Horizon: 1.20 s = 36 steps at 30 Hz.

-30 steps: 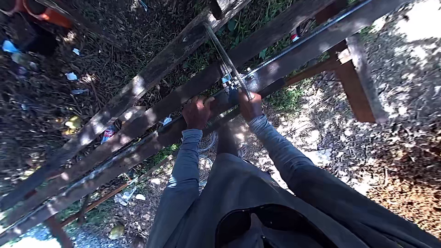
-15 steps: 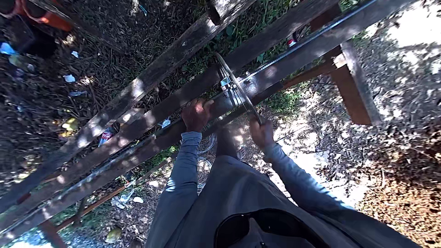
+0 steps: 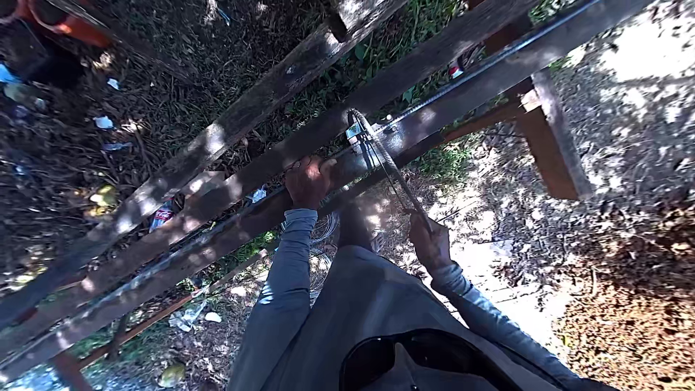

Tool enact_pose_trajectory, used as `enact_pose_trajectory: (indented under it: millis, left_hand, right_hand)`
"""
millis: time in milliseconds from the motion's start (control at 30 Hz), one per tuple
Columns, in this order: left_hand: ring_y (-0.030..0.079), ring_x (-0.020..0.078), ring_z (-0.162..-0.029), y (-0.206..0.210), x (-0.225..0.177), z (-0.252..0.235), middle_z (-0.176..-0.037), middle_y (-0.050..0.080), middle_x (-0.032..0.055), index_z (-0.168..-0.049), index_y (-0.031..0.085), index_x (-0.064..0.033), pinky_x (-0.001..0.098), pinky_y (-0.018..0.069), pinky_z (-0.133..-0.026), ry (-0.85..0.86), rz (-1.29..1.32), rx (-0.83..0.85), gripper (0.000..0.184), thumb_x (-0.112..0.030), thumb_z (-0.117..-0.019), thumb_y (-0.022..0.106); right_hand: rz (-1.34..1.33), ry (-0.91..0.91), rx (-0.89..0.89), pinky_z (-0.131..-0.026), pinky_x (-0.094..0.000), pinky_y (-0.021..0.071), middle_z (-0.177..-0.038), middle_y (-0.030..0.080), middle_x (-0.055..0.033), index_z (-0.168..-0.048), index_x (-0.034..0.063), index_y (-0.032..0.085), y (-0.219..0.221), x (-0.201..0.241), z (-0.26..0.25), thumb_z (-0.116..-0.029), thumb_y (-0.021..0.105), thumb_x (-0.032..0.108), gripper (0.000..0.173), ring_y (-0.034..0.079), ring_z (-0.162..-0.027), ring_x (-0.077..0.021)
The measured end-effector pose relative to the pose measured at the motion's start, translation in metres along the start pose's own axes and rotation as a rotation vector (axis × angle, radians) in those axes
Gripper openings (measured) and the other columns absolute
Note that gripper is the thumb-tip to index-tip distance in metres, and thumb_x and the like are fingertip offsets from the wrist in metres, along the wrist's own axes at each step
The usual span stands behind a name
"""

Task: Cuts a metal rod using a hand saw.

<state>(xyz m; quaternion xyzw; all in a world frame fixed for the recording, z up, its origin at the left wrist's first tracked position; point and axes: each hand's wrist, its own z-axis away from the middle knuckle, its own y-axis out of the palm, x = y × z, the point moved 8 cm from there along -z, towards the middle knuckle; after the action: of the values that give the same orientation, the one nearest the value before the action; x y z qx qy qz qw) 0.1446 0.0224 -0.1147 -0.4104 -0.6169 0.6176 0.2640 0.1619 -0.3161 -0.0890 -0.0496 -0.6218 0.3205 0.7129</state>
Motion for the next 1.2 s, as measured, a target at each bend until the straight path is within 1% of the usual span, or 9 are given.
enact_pose_trajectory:
  millis: [133, 233, 367, 533, 667, 833, 1033, 1133, 1200]
  left_hand:
    - [0.071, 0.0243, -0.095, 0.004, 0.001, -0.001, -0.104, 0.074, 0.0023, -0.105, 0.074, -0.0216, 0.0497, 0.0555, -0.079, -0.017, -0.016, 0.061, 0.066, -0.073, -0.1001, 0.033]
    - [0.07, 0.022, -0.096, 0.003, 0.002, -0.002, -0.103, 0.074, 0.0011, -0.104, 0.073, -0.0233, 0.0489, 0.0552, -0.082, -0.005, -0.018, 0.054, 0.064, -0.073, -0.1006, 0.032]
    - [0.07, 0.0233, -0.087, -0.003, 0.001, -0.002, -0.092, 0.072, 0.0032, -0.096, 0.073, -0.0207, 0.0484, 0.0549, -0.074, 0.018, -0.004, -0.014, 0.066, -0.073, -0.1005, 0.032]
    - [0.07, 0.0253, -0.09, 0.003, 0.001, 0.0, -0.095, 0.073, 0.0043, -0.097, 0.072, -0.0194, 0.0506, 0.0536, -0.075, -0.005, 0.0, 0.036, 0.069, -0.074, -0.0997, 0.03]
    - [0.07, 0.0251, -0.095, 0.005, 0.002, -0.002, -0.098, 0.073, 0.0037, -0.101, 0.072, -0.021, 0.0503, 0.0542, -0.079, -0.011, -0.02, 0.049, 0.069, -0.075, -0.0993, 0.03]
    - [0.069, 0.0238, -0.098, 0.004, 0.003, -0.001, -0.101, 0.073, 0.0029, -0.102, 0.072, -0.0226, 0.0505, 0.0545, -0.082, -0.019, -0.018, 0.086, 0.068, -0.075, -0.0996, 0.029]
    - [0.071, 0.0263, -0.095, -0.002, -0.002, 0.002, -0.097, 0.073, 0.0058, -0.104, 0.074, -0.0196, 0.0502, 0.0553, -0.084, -0.002, -0.034, 0.024, 0.069, -0.074, -0.0996, 0.032]
    - [0.071, 0.0259, -0.092, -0.002, -0.003, 0.002, -0.095, 0.074, 0.0059, -0.103, 0.074, -0.0192, 0.0498, 0.0557, -0.082, 0.011, -0.042, -0.003, 0.07, -0.075, -0.0996, 0.032]
    - [0.07, 0.0264, -0.089, -0.002, -0.002, 0.001, -0.092, 0.072, 0.0059, -0.099, 0.073, -0.0183, 0.0506, 0.055, -0.078, 0.005, -0.027, -0.016, 0.071, -0.076, -0.0987, 0.031]
  right_hand:
    - [0.065, 0.003, 0.01, -0.056, -0.044, 0.0479, -0.061, 0.052, -0.0046, -0.081, 0.0039, 0.064, 0.052, 0.04, -0.097, -0.1068, 0.048, 0.041, 0.048, 0.053, -0.055, -0.0176]
    - [-0.006, -0.094, -0.045, -0.057, -0.0444, 0.0473, -0.062, 0.054, -0.0043, -0.079, 0.0071, 0.063, 0.071, 0.055, -0.135, -0.1056, 0.051, 0.044, 0.047, 0.054, -0.056, -0.0176]
    - [0.047, -0.057, 0.023, -0.05, -0.0454, 0.0473, -0.061, 0.053, -0.0057, -0.088, 0.0087, 0.065, 0.051, 0.035, -0.091, -0.1067, 0.044, 0.053, 0.052, 0.053, -0.052, -0.0202]
    - [-0.019, -0.035, 0.013, -0.052, -0.0323, 0.0484, -0.061, 0.053, 0.0041, -0.099, 0.0056, 0.071, 0.006, -0.019, 0.002, -0.1069, 0.044, 0.043, 0.047, 0.051, -0.053, -0.0065]
    - [0.082, -0.045, -0.011, -0.051, -0.0363, 0.0454, -0.058, 0.05, -0.0008, -0.084, 0.0032, 0.067, 0.021, 0.022, -0.038, -0.1059, 0.046, 0.036, 0.045, 0.05, -0.051, -0.0113]
    - [-0.018, -0.097, -0.046, -0.053, -0.0425, 0.0449, -0.059, 0.051, -0.0014, -0.077, 0.0103, 0.061, 0.069, 0.046, -0.126, -0.1054, 0.049, 0.045, 0.047, 0.052, -0.053, -0.0154]
    - [-0.021, -0.033, -0.016, -0.056, -0.0449, 0.0465, -0.063, 0.054, -0.0042, -0.085, 0.0091, 0.065, 0.067, 0.041, -0.119, -0.1061, 0.049, 0.046, 0.045, 0.055, -0.056, -0.0187]
    - [0.047, -0.058, 0.01, -0.051, -0.0471, 0.0471, -0.06, 0.052, -0.0061, -0.085, 0.008, 0.063, 0.046, 0.025, -0.079, -0.107, 0.042, 0.054, 0.055, 0.054, -0.052, -0.0215]
    - [0.029, -0.043, 0.021, -0.051, -0.0412, 0.0474, -0.059, 0.051, -0.0012, -0.091, 0.0077, 0.069, 0.024, 0.0, -0.041, -0.1063, 0.044, 0.05, 0.051, 0.051, -0.05, -0.0149]
